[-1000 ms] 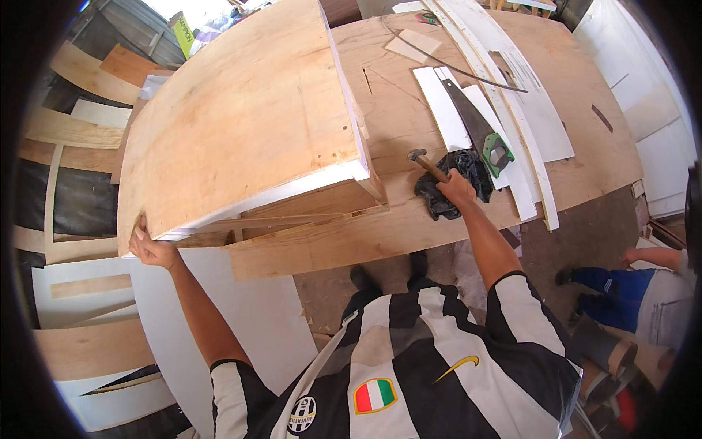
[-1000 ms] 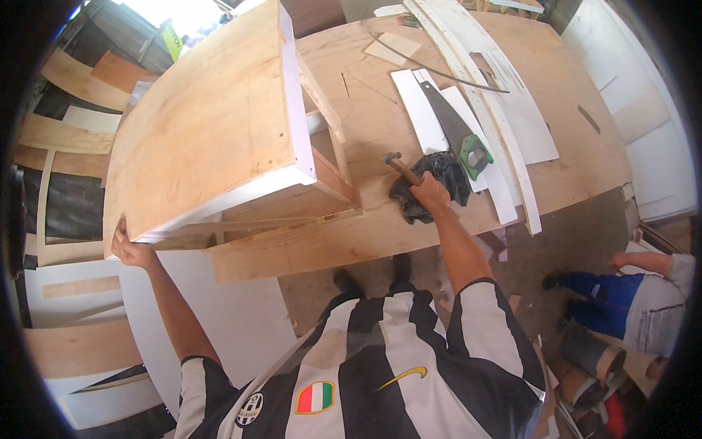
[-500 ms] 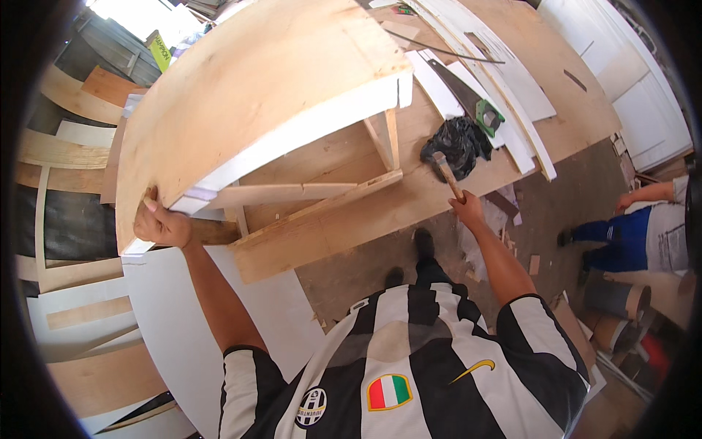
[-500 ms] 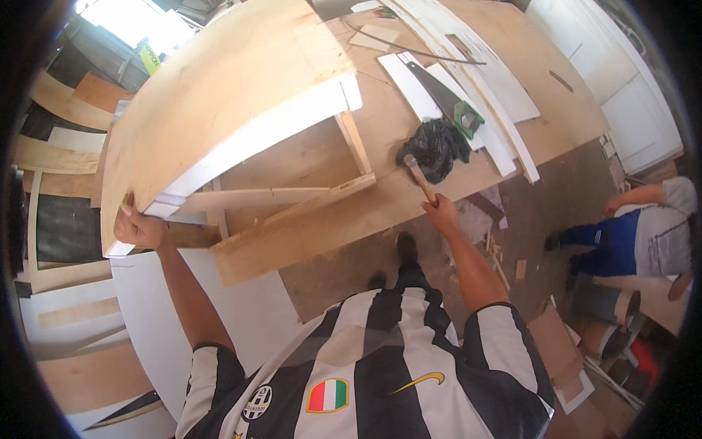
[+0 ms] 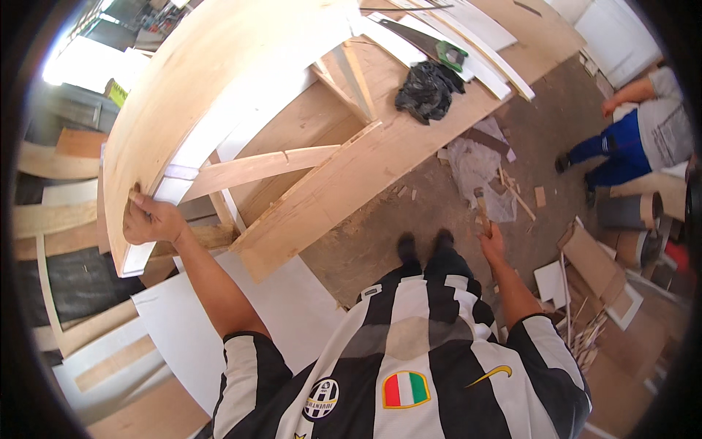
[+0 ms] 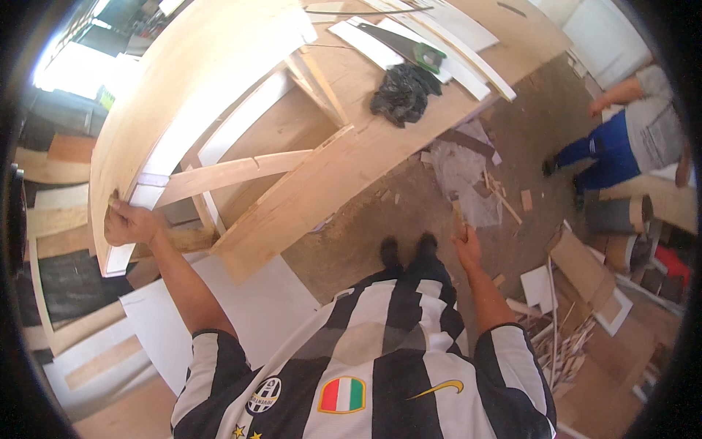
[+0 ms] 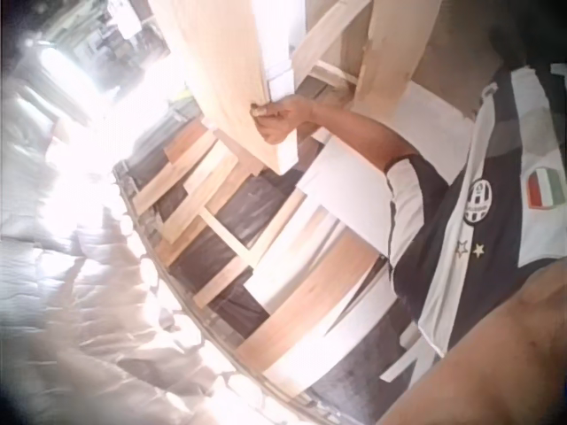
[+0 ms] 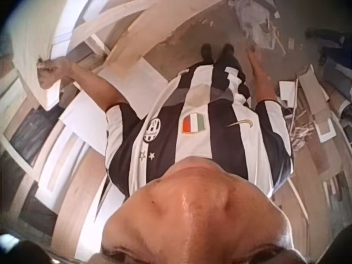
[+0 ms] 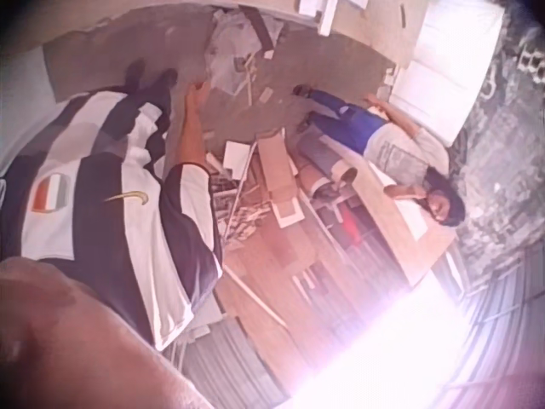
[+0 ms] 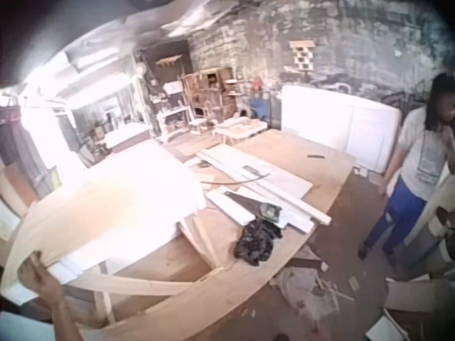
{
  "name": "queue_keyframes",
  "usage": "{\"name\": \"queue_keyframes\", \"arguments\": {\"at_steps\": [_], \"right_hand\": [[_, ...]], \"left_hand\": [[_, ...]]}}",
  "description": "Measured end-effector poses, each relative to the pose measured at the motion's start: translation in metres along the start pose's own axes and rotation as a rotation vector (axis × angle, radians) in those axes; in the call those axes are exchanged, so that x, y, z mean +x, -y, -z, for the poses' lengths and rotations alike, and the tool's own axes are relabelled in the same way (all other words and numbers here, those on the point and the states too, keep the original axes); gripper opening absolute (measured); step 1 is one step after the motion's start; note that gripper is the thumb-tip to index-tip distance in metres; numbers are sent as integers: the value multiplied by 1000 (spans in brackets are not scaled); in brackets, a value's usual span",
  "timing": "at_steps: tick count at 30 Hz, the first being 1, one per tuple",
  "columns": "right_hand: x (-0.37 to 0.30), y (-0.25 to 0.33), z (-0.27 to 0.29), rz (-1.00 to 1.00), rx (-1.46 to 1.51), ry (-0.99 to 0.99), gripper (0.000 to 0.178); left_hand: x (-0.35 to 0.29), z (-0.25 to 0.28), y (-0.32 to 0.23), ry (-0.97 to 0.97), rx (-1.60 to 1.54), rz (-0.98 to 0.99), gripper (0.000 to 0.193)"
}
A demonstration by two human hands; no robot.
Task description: The person hammers nails into wood supports inside a cabinet frame, flips the structure to place a plywood top, and سپس hammers more nails into separate wood pieces before aligning them on the frame.
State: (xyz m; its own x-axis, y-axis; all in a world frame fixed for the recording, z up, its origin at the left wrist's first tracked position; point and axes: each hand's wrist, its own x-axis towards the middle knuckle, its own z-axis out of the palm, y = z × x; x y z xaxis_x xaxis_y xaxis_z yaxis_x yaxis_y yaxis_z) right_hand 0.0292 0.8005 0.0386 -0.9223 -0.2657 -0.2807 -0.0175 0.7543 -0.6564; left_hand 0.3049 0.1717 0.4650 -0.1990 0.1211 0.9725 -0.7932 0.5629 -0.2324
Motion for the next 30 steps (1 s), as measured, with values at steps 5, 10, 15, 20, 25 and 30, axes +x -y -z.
{"name": "queue_keyframes", "arguments": {"at_steps": [5, 10, 15, 20, 25, 30], "right_hand": [[-65, -72, 15, -569, 48, 97, 33], [-151, -141, 36, -609, 103, -9, 36], [-261, -195, 63, -779, 266, -1, 55], [-351, -230, 55, -725, 126, -163, 42], [-451, -255, 13, -770, 217, -344, 38], [-533, -261, -32, -1143, 318, -465, 37]], "left_hand": [[-17, 3, -8, 36, -10, 153, 45], [-114, 17, -114, 310, -39, 272, 74], [-261, 100, -345, 1383, -940, -3, 68], [-310, 230, -463, 2381, -1367, -539, 63], [-335, 298, -532, 2361, -1386, -426, 61], [-348, 325, -554, 2341, -1377, -629, 60]]}}
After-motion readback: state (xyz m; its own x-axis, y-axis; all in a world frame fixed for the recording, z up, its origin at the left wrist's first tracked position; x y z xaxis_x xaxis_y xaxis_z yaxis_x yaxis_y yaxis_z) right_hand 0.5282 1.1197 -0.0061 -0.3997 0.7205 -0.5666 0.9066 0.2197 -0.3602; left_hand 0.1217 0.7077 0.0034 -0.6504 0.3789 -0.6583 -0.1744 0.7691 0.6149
